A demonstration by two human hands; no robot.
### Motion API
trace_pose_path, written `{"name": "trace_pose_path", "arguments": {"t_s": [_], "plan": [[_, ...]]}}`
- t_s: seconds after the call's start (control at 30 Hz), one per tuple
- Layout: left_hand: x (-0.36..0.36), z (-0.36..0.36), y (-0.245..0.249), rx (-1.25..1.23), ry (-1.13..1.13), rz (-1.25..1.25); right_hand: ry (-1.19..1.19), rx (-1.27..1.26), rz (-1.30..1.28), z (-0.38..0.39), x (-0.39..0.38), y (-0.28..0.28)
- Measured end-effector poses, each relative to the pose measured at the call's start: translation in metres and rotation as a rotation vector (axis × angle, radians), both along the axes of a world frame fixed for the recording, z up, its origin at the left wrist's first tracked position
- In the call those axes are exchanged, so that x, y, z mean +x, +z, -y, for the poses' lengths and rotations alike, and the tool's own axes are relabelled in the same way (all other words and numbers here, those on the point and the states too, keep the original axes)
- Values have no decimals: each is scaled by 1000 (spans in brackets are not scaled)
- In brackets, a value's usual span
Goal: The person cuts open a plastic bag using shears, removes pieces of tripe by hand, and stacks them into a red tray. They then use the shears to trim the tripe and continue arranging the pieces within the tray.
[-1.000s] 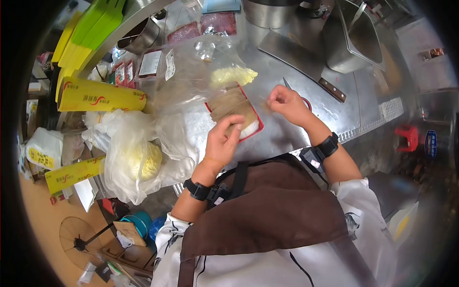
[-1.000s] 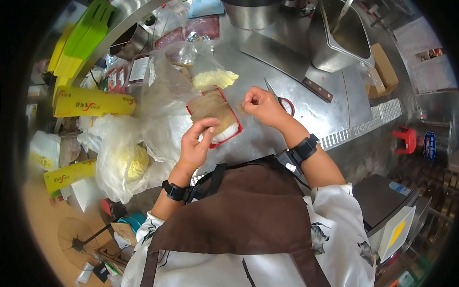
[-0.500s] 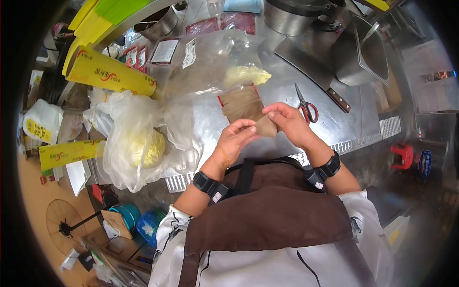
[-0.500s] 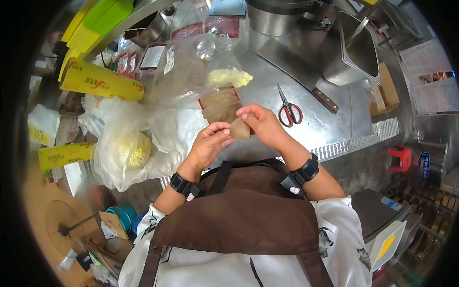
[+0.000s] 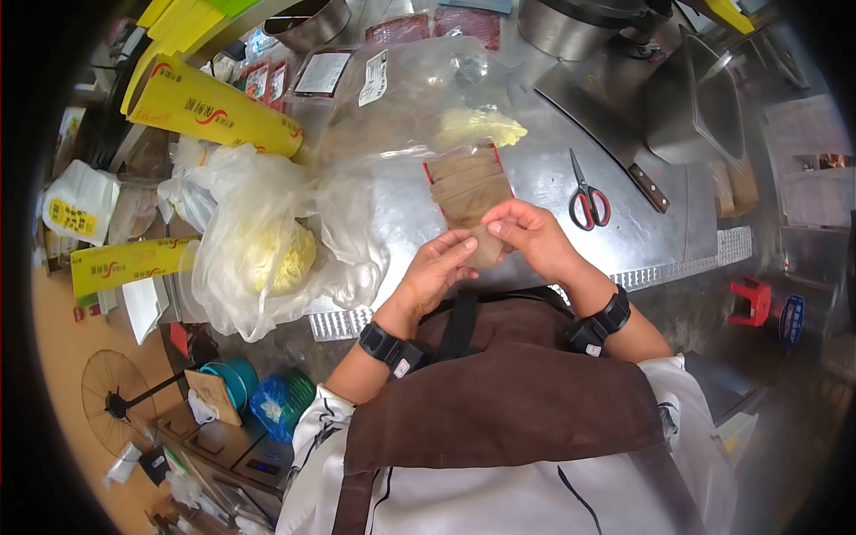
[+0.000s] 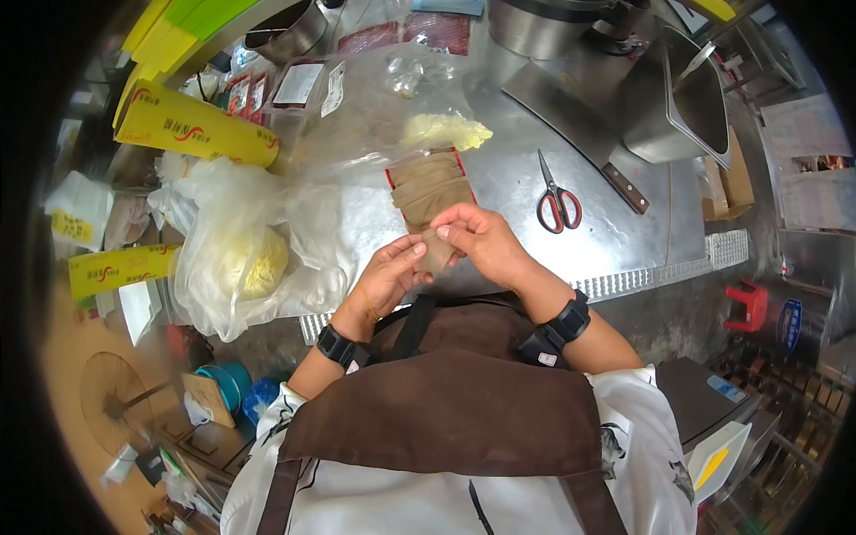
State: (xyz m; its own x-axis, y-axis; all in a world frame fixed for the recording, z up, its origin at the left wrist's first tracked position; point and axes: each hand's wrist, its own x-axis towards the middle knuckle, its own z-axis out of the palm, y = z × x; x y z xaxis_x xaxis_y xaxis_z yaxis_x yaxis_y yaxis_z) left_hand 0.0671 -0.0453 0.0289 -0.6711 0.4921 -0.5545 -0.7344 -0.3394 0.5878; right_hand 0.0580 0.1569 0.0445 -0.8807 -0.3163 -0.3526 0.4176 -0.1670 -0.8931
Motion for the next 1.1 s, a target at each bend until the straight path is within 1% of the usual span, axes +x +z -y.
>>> {"name": "trace_pose_path", "arguments": {"t_s": [0.07,0.17,0.27,0.37,0.47,0.57,0.77,0.87,1.07,1.1], "plan": [[2,2,-13,-48,37,-32,-24,32,-15,0,-1,-6],[-3,3,-18,-266,157,-26,4,156,36,-4,-3,-11],[-10,9,-31,-470,153,-200,38,466,-196,-5,-6,-22],[-16,1,-24,-497,174,-254,77,584,-251,-5,-12,-13],[-21,-5,-32,-516,233,-321,117,708,-382,-7,-18,-12],[-25,-6,-36,-592,253,-350,145,784,-271,-3,-27,-2],[-29,-7,-41,-594,267,-354,36,782,-377,-2,-31,-13],[-29,-7,-42,-559,326,-344,18,766,-384,-5,-34,-14],[-27,-8,-42,-562,318,-255,40,813,-439,-10,-44,-15],[-27,-8,-43,-553,329,-260,27,786,-433,-9,-45,-15]]}}
